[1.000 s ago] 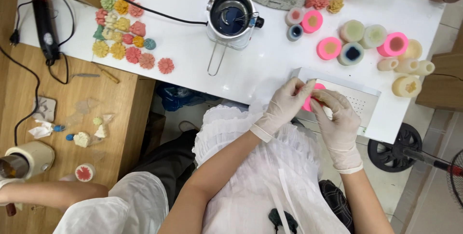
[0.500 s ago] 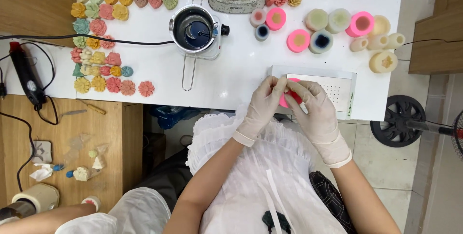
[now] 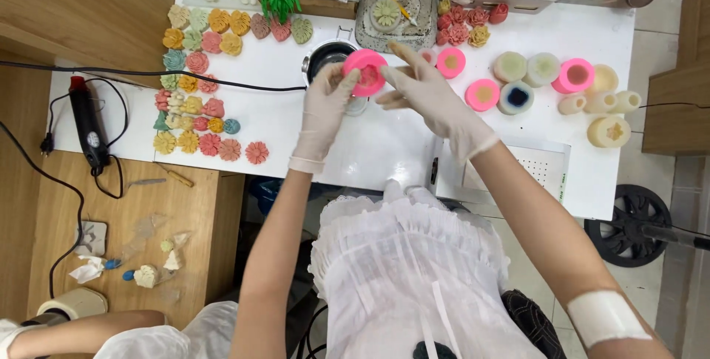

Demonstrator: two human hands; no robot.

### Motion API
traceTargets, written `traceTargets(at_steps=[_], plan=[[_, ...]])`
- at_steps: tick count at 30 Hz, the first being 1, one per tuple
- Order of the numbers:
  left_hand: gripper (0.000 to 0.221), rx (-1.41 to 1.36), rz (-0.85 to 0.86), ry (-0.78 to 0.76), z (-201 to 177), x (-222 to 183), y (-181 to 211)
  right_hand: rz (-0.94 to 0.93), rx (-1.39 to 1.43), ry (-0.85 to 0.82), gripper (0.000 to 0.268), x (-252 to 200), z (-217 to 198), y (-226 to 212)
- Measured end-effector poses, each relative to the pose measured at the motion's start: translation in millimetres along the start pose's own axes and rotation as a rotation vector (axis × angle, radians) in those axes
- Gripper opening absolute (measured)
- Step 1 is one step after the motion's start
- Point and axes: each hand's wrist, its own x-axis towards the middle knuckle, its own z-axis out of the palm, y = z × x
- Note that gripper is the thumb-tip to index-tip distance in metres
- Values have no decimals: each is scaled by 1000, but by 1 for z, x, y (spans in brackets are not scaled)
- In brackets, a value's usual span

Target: Molding and sculpting wax flower shapes using heated wax and various molds.

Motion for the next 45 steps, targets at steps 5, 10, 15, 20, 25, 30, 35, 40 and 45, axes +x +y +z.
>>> traceTargets(at_steps=[5, 10, 15, 20, 25, 30, 35, 40, 45], plan=[[42, 300, 286, -117, -50, 26, 26, 154, 387, -187, 64, 98, 20, 17], [62, 177, 131, -202, -58, 30, 30, 197, 311, -70, 46, 129, 30, 36], [41, -546, -450, -102, -93, 62, -51, 275, 293, -1, 42, 144, 34, 56], [42, -552, -449, -99, -101, 68, -66, 262, 224, -97, 42, 153, 31, 58], [40, -493, -442, -71, -92, 54, -56, 334, 22, 0, 42, 123, -12, 44], [44, -375, -390, 17, -95, 51, -43, 163, -1404, -224, 28, 65, -62, 37], [48, -391, -398, 26, -79, 52, -35, 176, -1977, -308, 31, 37, -61, 116], [48, -332, -412, 81, -86, 55, -29, 168, -2261, -386, 17, 53, -48, 176], [43, -491, -422, 115, -102, 66, -42, 185, -2271, -501, 21, 44, -31, 163]])
